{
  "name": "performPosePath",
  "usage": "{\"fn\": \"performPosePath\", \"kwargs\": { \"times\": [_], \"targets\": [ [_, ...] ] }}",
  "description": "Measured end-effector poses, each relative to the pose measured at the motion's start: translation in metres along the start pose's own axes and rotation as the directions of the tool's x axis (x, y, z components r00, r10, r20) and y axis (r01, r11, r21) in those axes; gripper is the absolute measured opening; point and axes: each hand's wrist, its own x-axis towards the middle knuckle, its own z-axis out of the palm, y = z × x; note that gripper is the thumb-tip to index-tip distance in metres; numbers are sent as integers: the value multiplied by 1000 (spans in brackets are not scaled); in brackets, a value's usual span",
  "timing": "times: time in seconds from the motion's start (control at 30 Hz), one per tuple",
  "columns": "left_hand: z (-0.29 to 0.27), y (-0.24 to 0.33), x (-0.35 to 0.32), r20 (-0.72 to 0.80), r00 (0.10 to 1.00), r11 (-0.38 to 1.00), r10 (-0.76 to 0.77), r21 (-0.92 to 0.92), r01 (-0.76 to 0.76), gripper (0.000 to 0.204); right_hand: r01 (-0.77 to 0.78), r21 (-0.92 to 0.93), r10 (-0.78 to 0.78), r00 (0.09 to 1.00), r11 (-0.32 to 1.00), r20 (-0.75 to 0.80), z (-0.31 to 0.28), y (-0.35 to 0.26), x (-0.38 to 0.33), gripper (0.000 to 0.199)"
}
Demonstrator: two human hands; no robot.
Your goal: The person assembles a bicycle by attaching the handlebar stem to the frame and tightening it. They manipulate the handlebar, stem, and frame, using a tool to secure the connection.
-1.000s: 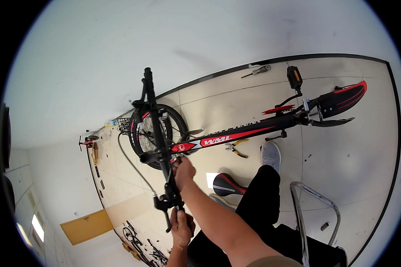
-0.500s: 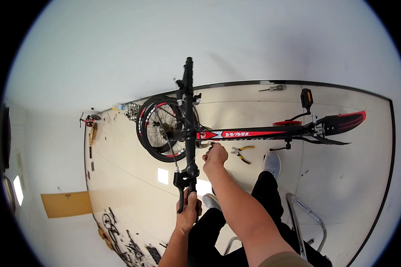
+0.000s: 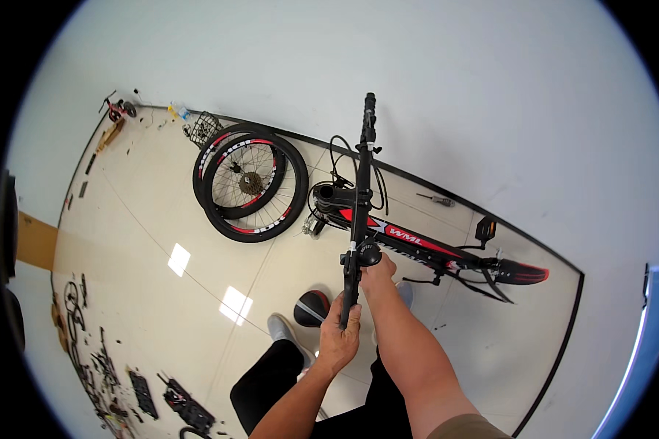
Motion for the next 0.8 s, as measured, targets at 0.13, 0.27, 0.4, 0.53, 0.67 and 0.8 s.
{"fn": "performPosePath", "kwargs": {
  "times": [0.13, 0.27, 0.4, 0.53, 0.67, 0.8],
  "targets": [
    [-34, 4, 6, 63, 998, 999, -3, 49, 0, 45, 108, 135, -99, 993, 985, -70, -29, -1, 41, 11],
    [-113, 19, 17, 168, 970, 983, -178, 83, 166, 40, 15, 56, -12, 999, 998, -52, -6, -5, -9, 24],
    [-125, 26, 21, 119, 974, 973, -191, 152, 172, 40, -20, 13, 19, 999, 1000, 36, -23, 4, -14, 33],
    [-111, 20, 15, 99, 989, 980, -108, 179, 89, 41, -13, 101, 10, 999, 995, 33, -22, 14, -17, 34],
    [-103, 14, 13, 97, 990, 982, -99, 167, 82, 41, -44, 27, 42, 995, 999, 87, -9, 33, -36, 30],
    [-92, 16, 10, 121, 985, 976, -121, 197, 96, 39, -291, -69, 299, 924, 954, 240, -15, 87, -23, 20]
  ]
}}
